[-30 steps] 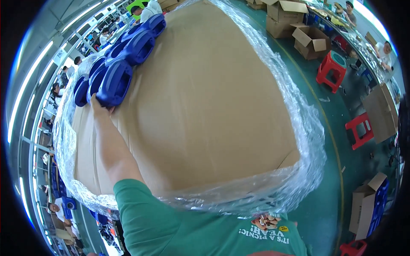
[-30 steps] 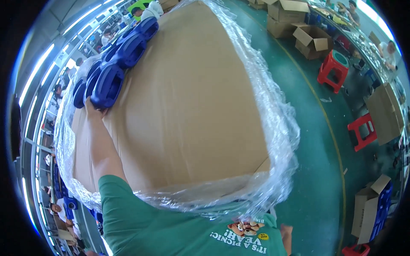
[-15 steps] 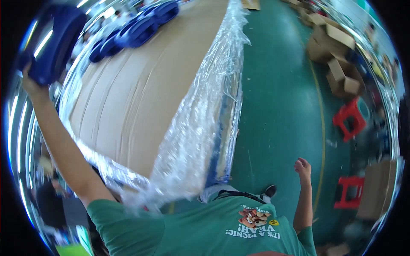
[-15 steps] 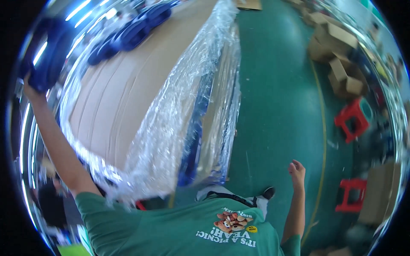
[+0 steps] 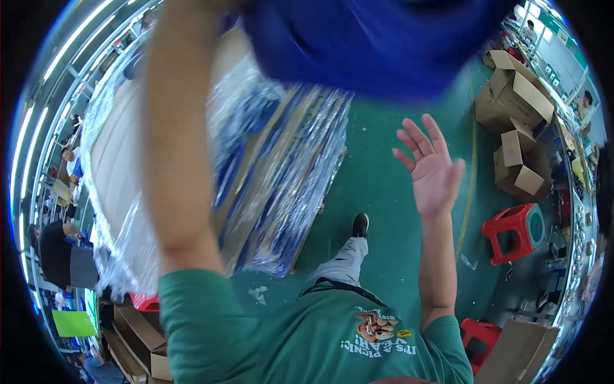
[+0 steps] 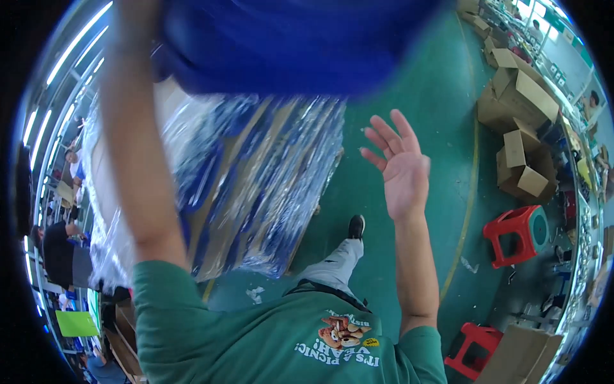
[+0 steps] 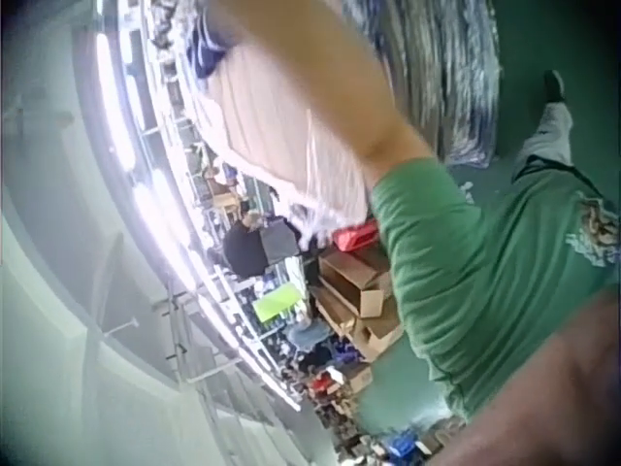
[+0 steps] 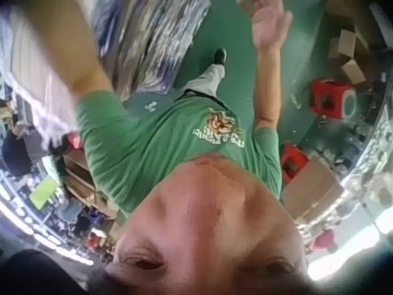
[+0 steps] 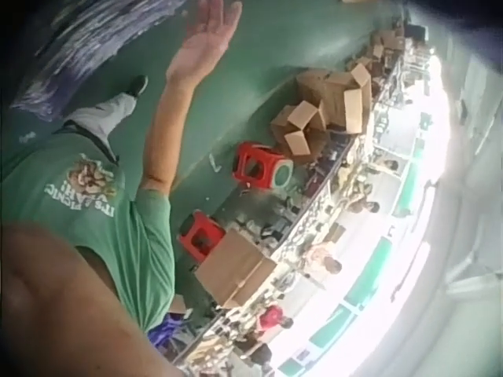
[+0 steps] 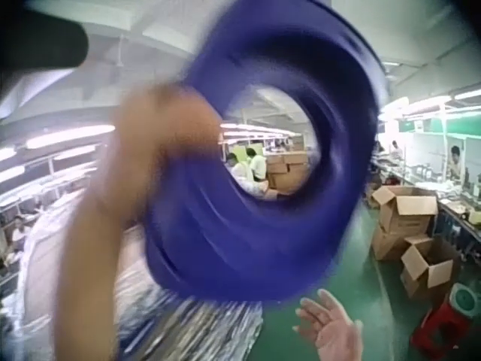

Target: The person assembles blue plastic electronic device housings by hand on a factory production line.

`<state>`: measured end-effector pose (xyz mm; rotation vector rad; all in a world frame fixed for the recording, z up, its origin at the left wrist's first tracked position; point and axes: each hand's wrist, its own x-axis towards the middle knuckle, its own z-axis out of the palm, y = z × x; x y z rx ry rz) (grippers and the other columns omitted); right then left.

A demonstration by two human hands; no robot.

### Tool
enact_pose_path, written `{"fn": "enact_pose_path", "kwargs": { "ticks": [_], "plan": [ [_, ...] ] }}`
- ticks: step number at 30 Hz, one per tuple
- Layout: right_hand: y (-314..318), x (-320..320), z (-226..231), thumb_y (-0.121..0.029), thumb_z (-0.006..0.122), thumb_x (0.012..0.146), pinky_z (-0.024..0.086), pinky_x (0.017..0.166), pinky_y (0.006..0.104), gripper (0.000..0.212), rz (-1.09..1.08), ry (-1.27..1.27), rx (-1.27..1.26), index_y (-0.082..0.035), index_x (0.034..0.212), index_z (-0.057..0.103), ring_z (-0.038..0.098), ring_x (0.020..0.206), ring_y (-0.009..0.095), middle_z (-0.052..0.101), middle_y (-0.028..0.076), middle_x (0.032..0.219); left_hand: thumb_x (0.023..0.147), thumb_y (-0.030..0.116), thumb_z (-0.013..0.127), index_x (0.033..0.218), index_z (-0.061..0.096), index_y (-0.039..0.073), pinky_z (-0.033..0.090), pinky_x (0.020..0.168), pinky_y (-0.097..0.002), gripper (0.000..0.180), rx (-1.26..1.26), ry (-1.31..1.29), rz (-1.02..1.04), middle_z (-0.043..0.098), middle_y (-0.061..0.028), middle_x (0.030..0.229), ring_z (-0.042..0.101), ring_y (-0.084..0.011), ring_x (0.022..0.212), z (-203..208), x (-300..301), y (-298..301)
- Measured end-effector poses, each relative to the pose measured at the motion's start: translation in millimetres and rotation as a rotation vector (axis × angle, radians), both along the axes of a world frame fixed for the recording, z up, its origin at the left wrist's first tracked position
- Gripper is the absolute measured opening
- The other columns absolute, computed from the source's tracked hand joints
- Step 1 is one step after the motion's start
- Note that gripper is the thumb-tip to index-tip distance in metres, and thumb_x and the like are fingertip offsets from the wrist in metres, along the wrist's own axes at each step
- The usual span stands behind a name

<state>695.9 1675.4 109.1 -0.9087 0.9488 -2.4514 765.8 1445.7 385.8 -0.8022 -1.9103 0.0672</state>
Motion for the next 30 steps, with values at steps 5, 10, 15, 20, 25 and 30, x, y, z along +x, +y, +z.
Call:
{"fn": "enact_pose_path", "kwargs": {
  "ticks": [5, 10, 15, 20, 25, 30],
  "plan": [
    [41.3, -103.7, -54.8, -0.056, 0.065, 0.078, 0.038, 0.105, 0.047, 0.095, -0.368, -0.002, 0.053, -0.003, 0.145, 0.023, 0.043, 0.128, 0.032, 0.04, 0.02, 0.14, 0.058, 0.027, 0.083, 0.132, 0.043, -0.01, 0.04, 0.1, -0.0354, 0.092, 1.096, -1.045, -0.478, 0.058, -0.0151, 0.118, 0.055, -0.0219, 0.111, -197.7, -156.5, 62.4],
    [73.2, -202.3, -118.1, -0.036, 0.061, 0.083, 0.047, 0.095, 0.0463, 0.066, -0.26, -0.506, 0.312, 0.001, 0.134, 0.041, 0.057, 0.111, 0.034, 0.052, 0.021, 0.127, 0.064, 0.021, 0.076, 0.135, 0.04, -0.007, 0.05, 0.079, -0.0278, 0.085, 1.196, -1.156, -0.407, 0.064, -0.0135, 0.104, 0.063, -0.0173, 0.088, -301.2, -268.9, 77.7],
    [60.2, -324.9, -145.0, -0.038, 0.049, 0.089, 0.048, 0.096, 0.0439, 0.058, -0.04, -0.967, 0.012, 0.001, 0.131, 0.047, 0.061, 0.106, 0.033, 0.058, 0.022, 0.122, 0.082, 0.026, 0.072, 0.139, 0.038, -0.004, 0.05, 0.063, -0.0241, 0.073, 1.269, -1.559, -0.434, 0.061, -0.0072, 0.087, 0.061, -0.0098, 0.073, -303.1, -376.1, 65.9],
    [29.3, -487.8, -161.2, -0.04, 0.05, 0.088, 0.047, 0.098, 0.0452, 0.061, 0.057, -0.844, 0.093, 0.001, 0.133, 0.045, 0.06, 0.108, 0.034, 0.057, 0.022, 0.124, 0.085, 0.028, 0.07, 0.138, 0.039, -0.004, 0.05, 0.064, -0.0236, 0.07, 1.372, -1.424, -0.379, 0.061, -0.0076, 0.086, 0.061, -0.01, 0.073, -327.6, -509.2, 46.1],
    [1.1, -677.0, -157.6, -0.052, 0.047, 0.09, 0.05, 0.092, 0.0425, 0.067, 0.157, -0.517, 0.468, 0.004, 0.125, 0.048, 0.063, 0.099, 0.032, 0.062, 0.022, 0.112, 0.083, 0.031, 0.071, 0.136, 0.041, -0.005, 0.052, 0.073, -0.0276, 0.072, 1.544, -1.155, -0.185, 0.063, -0.0118, 0.1, 0.063, -0.0156, 0.082, -325.0, -630.8, 5.1],
    [-80.6, -802.9, -85.6, -0.046, 0.059, 0.088, 0.038, 0.101, 0.0345, 0.07, 0.186, -0.232, 0.671, 0.003, 0.135, 0.04, 0.052, 0.115, 0.023, 0.054, 0.014, 0.126, 0.08, 0.023, 0.073, 0.138, 0.037, -0.003, 0.048, 0.087, -0.0288, 0.073, 1.957, -0.967, -0.337, 0.058, -0.0102, 0.118, 0.059, -0.0149, 0.1, -321.1, -722.4, -58.6]
  ]
}}
